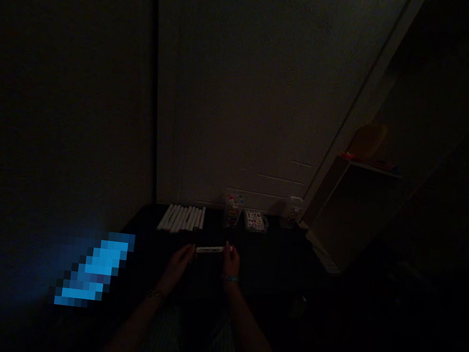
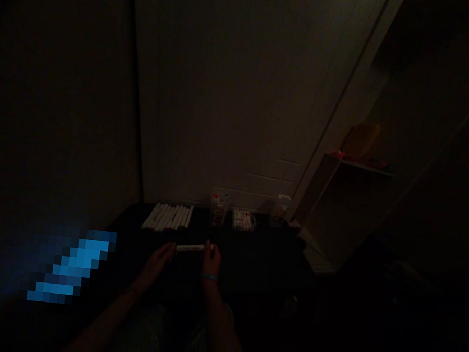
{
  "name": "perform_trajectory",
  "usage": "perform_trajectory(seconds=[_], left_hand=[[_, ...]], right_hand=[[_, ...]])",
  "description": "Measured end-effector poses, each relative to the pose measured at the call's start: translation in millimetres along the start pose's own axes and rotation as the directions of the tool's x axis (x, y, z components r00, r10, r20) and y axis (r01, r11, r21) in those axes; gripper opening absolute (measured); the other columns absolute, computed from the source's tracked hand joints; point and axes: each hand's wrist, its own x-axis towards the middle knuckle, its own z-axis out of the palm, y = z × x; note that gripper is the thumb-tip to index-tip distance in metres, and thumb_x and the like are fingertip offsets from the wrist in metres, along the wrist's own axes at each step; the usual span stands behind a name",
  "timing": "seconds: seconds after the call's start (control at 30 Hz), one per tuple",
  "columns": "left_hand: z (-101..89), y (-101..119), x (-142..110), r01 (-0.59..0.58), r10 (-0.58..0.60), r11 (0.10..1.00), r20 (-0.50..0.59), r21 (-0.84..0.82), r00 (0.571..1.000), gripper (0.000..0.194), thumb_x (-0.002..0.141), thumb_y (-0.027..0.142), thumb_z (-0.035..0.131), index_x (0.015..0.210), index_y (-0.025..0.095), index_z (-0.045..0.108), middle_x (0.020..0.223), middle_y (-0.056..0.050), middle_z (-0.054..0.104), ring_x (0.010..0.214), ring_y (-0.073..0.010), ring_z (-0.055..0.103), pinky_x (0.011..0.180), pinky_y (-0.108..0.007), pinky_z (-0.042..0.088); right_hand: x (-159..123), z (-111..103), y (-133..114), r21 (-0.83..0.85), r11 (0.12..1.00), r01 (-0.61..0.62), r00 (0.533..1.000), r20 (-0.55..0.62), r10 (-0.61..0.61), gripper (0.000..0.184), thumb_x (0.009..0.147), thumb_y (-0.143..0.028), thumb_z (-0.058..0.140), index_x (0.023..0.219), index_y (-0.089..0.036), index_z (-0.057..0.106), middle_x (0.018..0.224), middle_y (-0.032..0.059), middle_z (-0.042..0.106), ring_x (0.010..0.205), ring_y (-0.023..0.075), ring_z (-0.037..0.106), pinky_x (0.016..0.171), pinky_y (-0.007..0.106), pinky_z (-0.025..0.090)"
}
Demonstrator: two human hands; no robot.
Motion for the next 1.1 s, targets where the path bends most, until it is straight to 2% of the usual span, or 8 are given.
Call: perform_trajectory(seconds=[0.07, 0.2, 0.27, 0.33, 0.57, 0.87, 1.03, 1.1], left_hand=[[1.9, 1.1, -0.6, -0.045, 0.043, 0.998, 0.056, 0.033, 0.998, 0.054, 0.064, 0.062, 0.046, 0.085, 0.014, 0.061, 0.073, -0.003, 0.062, 0.068, -0.0162, 0.055, 0.064, -0.026, 0.042], [7.2, 1.1, -1.3, -0.18, 0.15, 0.976, 0.223, 0.119, 0.963, 0.045, 0.066, 0.057, 0.047, 0.08, 0.017, 0.064, 0.078, -0.004, 0.064, 0.073, -0.0174, 0.056, 0.067, -0.026, 0.041], [9.3, 0.5, -0.7, -0.217, 0.16, 0.964, 0.318, 0.152, 0.934, 0.043, 0.066, 0.056, 0.048, 0.075, 0.018, 0.065, 0.075, -0.003, 0.065, 0.071, -0.0177, 0.056, 0.065, -0.025, 0.04], [10.5, 0.3, 0.3, -0.218, 0.149, 0.962, 0.353, 0.163, 0.924, 0.042, 0.065, 0.056, 0.048, 0.071, 0.019, 0.065, 0.072, -0.003, 0.064, 0.069, -0.0177, 0.056, 0.064, -0.025, 0.04], [8.2, 7.4, -1.2, -0.173, 0.148, 0.977, 0.192, 0.121, 0.97, 0.048, 0.061, 0.064, 0.045, 0.057, 0.017, 0.058, 0.059, -0.001, 0.058, 0.062, -0.0158, 0.051, 0.061, -0.024, 0.039], [10.0, 4.1, -1.6, -0.173, 0.146, 0.977, 0.204, 0.126, 0.968, 0.05, 0.062, 0.064, 0.044, 0.061, 0.017, 0.06, 0.06, -0.001, 0.059, 0.062, -0.016, 0.052, 0.061, -0.024, 0.04], [5.8, -2.9, 3.2, -0.12, 0.116, 0.992, 0.107, 0.04, 0.987, 0.051, 0.062, 0.062, 0.047, 0.076, 0.015, 0.062, 0.071, -0.003, 0.062, 0.07, -0.0173, 0.053, 0.065, -0.026, 0.041], [4.5, -3.5, 3.9, -0.128, 0.123, 0.991, 0.117, 0.033, 0.986, 0.048, 0.065, 0.061, 0.047, 0.074, 0.015, 0.06, 0.067, -0.001, 0.059, 0.065, -0.015, 0.051, 0.062, -0.024, 0.04]], right_hand=[[-0.7, 1.0, -1.6, 0.015, 1.0, 0.019, 1.0, 0.002, -0.019, 0.039, 0.069, -0.054, 0.048, 0.069, -0.015, 0.053, 0.058, -0.0029, 0.05, 0.054, 0.0085, 0.043, 0.052, 0.018, 0.035], [-2.0, 3.5, 1.1, 0.007, 1.0, 0.025, 0.993, 0.113, -0.026, 0.04, 0.066, -0.051, 0.052, 0.075, -0.012, 0.059, 0.066, 0.0016, 0.057, 0.06, 0.0114, 0.05, 0.057, 0.021, 0.038], [-1.6, 4.5, 4.3, -0.007, 1.0, 0.001, 0.992, 0.123, 0.0, 0.041, 0.068, -0.052, 0.05, 0.073, -0.013, 0.06, 0.065, 0.0024, 0.058, 0.06, 0.0123, 0.051, 0.056, 0.021, 0.038], [-0.4, 4.9, 7.0, -0.01, 1.0, -0.007, 0.994, 0.113, 0.008, 0.042, 0.071, -0.053, 0.047, 0.072, -0.013, 0.06, 0.065, 0.003, 0.059, 0.062, 0.0131, 0.052, 0.056, 0.021, 0.038], [2.6, -0.9, 4.7, -0.027, 0.998, -0.056, 0.996, 0.072, 0.058, 0.049, 0.075, -0.056, 0.039, 0.066, -0.014, 0.06, 0.062, 0.0036, 0.057, 0.059, 0.0129, 0.05, 0.054, 0.022, 0.037], [2.6, 0.0, 6.7, 0.002, 0.998, -0.07, 0.998, -0.002, 0.07, 0.048, 0.074, -0.058, 0.038, 0.068, -0.015, 0.059, 0.062, 0.0025, 0.057, 0.056, 0.0128, 0.05, 0.051, 0.021, 0.036], [1.0, -4.2, 2.2, -0.004, 0.999, -0.033, 0.997, -0.074, 0.033, 0.05, 0.081, -0.055, 0.028, 0.076, -0.015, 0.057, 0.071, 0.0053, 0.059, 0.065, 0.0144, 0.052, 0.059, 0.023, 0.037], [-3.0, -5.9, -2.6, -0.081, 0.993, 0.083, 0.993, -0.074, -0.089, 0.047, 0.084, -0.05, 0.025, 0.082, -0.015, 0.057, 0.078, 0.0059, 0.059, 0.071, 0.0142, 0.052, 0.066, 0.024, 0.036]])
